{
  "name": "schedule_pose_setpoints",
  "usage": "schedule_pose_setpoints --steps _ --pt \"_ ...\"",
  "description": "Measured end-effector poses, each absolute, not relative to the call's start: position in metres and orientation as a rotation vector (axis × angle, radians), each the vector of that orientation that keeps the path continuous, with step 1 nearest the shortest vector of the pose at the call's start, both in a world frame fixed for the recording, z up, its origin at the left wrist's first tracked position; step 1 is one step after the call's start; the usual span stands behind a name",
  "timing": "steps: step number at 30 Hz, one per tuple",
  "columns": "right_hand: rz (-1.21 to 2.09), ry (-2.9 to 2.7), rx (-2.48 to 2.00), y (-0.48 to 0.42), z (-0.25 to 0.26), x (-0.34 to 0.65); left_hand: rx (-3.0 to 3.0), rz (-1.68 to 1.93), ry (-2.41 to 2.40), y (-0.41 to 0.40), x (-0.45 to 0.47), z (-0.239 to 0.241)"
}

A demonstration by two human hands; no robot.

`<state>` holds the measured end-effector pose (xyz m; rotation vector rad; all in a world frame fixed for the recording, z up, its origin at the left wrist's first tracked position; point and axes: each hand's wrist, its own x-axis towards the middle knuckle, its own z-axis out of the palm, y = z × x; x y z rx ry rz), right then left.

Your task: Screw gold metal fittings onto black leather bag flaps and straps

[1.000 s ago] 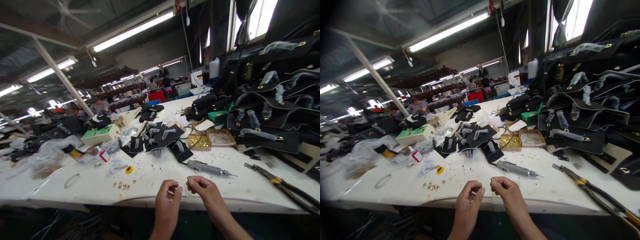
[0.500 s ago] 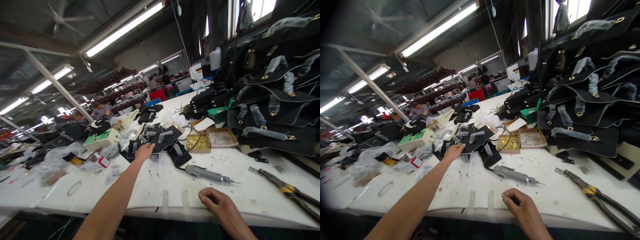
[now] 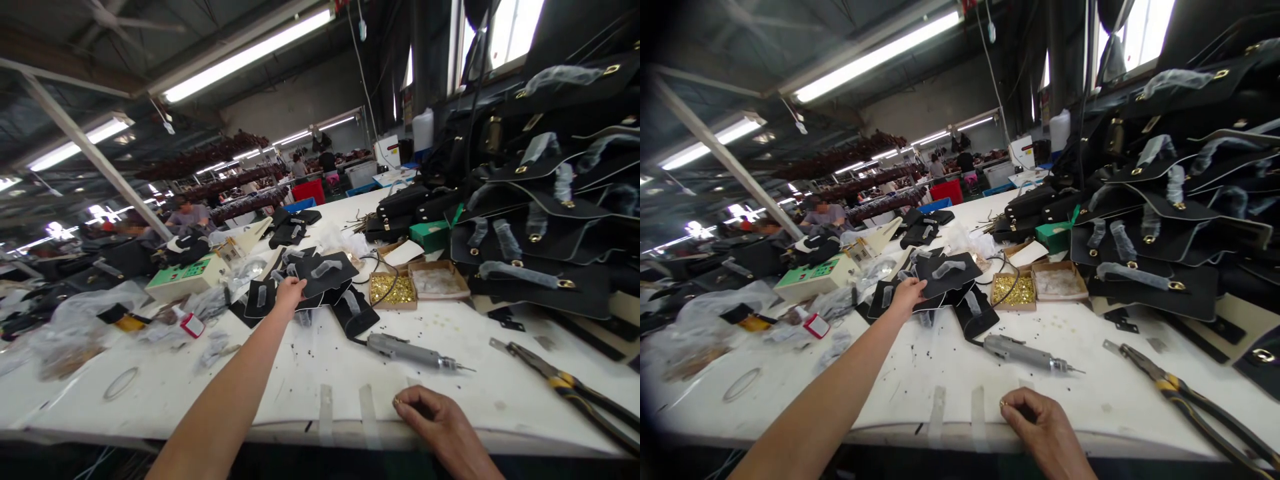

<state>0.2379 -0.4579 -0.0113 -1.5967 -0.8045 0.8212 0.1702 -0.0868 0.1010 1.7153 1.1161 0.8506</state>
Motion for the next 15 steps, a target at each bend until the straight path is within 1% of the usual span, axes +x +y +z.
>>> schedule_pose_setpoints --steps 4,7,10,12,15 --pt "0.804 -0.674 -1.572 -0.457 -0.005 0.234 1.657 1.049 0.945 -0.119 0.161 0.119" --pt "0.743 -0.576 -1.529 -0.460 0.021 0.221 1.625 1.141 0.807 -0.159 0.140 0.125" --pt "0.559 -0.727 -1.504 -0.462 0.067 0.198 1.586 1.163 0.754 -0.209 0.109 0.123" --pt "0.394 -0.901 -1.463 -0.460 0.097 0.184 1.608 1.174 0.802 -0.242 0.086 0.118" --pt "0.151 -1.109 -1.384 -0.453 0.123 0.168 1.588 1.141 0.882 -0.284 0.054 0.110"
